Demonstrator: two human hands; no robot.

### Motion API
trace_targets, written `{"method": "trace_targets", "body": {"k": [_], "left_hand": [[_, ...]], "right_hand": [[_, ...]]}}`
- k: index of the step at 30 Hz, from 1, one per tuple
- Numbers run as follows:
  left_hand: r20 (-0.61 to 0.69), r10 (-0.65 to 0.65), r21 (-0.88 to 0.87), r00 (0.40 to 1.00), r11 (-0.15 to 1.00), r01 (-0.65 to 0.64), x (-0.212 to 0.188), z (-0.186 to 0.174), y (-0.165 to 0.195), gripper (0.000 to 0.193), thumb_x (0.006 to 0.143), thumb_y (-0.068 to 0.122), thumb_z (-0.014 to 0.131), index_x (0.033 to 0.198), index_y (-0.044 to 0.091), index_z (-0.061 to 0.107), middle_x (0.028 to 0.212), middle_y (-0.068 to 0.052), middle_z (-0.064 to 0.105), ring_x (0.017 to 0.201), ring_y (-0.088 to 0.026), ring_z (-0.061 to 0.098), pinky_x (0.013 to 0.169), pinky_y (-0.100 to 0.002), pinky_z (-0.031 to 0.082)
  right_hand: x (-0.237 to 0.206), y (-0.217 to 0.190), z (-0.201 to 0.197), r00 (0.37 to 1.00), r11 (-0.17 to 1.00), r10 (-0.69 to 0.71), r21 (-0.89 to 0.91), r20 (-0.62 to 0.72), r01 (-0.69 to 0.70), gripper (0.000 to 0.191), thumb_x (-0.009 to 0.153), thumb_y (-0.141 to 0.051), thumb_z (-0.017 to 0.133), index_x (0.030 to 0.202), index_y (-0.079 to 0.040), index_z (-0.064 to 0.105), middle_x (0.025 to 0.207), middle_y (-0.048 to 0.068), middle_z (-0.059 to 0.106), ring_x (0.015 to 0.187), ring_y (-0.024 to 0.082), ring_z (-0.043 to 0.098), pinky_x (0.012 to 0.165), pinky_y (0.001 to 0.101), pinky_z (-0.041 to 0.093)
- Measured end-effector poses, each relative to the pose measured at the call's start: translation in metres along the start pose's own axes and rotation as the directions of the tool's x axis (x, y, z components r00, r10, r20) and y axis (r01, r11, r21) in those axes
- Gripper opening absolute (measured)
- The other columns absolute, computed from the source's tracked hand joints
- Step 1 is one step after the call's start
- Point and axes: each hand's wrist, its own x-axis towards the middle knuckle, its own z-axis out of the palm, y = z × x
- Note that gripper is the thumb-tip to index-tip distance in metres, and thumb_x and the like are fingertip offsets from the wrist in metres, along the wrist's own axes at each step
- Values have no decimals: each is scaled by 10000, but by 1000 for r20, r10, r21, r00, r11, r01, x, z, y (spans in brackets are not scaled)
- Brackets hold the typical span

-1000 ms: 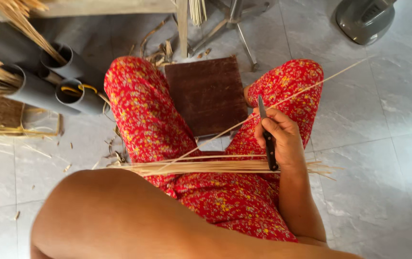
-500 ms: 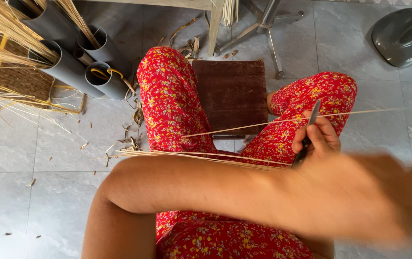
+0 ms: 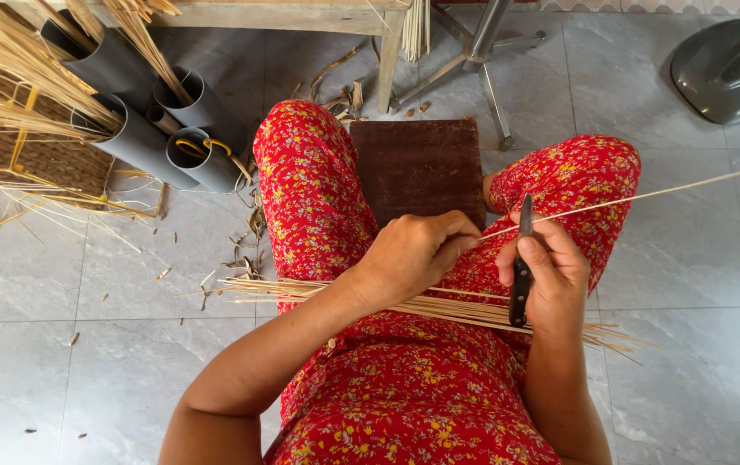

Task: The person sits on a low stool with a wooden board on their lap and uses a small knife to shave and split thin bamboo strips, working one strip at a time. They draw the knife along each strip to thin it, then place finished strips on a pile on their lap and reach to a table for more raw bamboo.

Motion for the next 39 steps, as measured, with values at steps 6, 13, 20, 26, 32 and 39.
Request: {"method": "trace_targets", "body": {"k": [6,13,20,26,32,39], "left_hand": [[29,29,30,999,999,-30,-22,-32,-8,96,974,155,687,1026,75,698,879,-133,753,772,-302,754,664,-398,591],[84,-149,66,985,987,144,-43,-77,-10,102,955,132,688,1008,52,724,781,-86,734,655,-182,720,585,-333,560],[4,-338,-53,941,940,337,-41,-74,-15,122,994,137,650,1037,49,723,686,-38,684,611,-88,648,554,-283,529],[45,-258,-31,965,965,259,-17,-32,-7,109,975,137,670,1019,47,712,659,-51,698,573,-105,681,537,-293,527],[107,-226,-48,968,972,232,-14,-28,-2,89,963,116,683,1003,37,696,687,-59,714,589,-112,712,552,-296,557],[161,-183,12,970,983,184,-22,-50,-7,94,956,119,688,988,35,715,758,-58,728,621,-108,701,569,-299,557]], "right_hand": [[8,6,-28,992,998,-35,53,-121,41,266,1082,-75,591,1323,29,630,847,99,659,652,148,569,595,263,461],[17,-1,-81,938,991,-83,73,-336,114,258,1092,-76,606,1334,5,639,867,94,661,655,156,583,579,284,481],[9,-25,-76,968,994,-93,33,-235,103,394,1077,-120,589,1462,-35,606,801,75,643,602,132,566,553,259,458],[-4,1,3,912,983,140,-168,386,-79,462,1043,-68,529,1498,-23,467,819,88,722,641,95,651,596,234,560],[7,19,14,946,984,174,-73,274,-160,321,1042,-67,538,1354,0,576,809,91,722,620,109,657,548,246,556],[18,7,-32,994,994,106,35,-2,-106,275,1058,-103,571,1308,-5,630,794,85,684,601,117,594,546,253,481]]}}
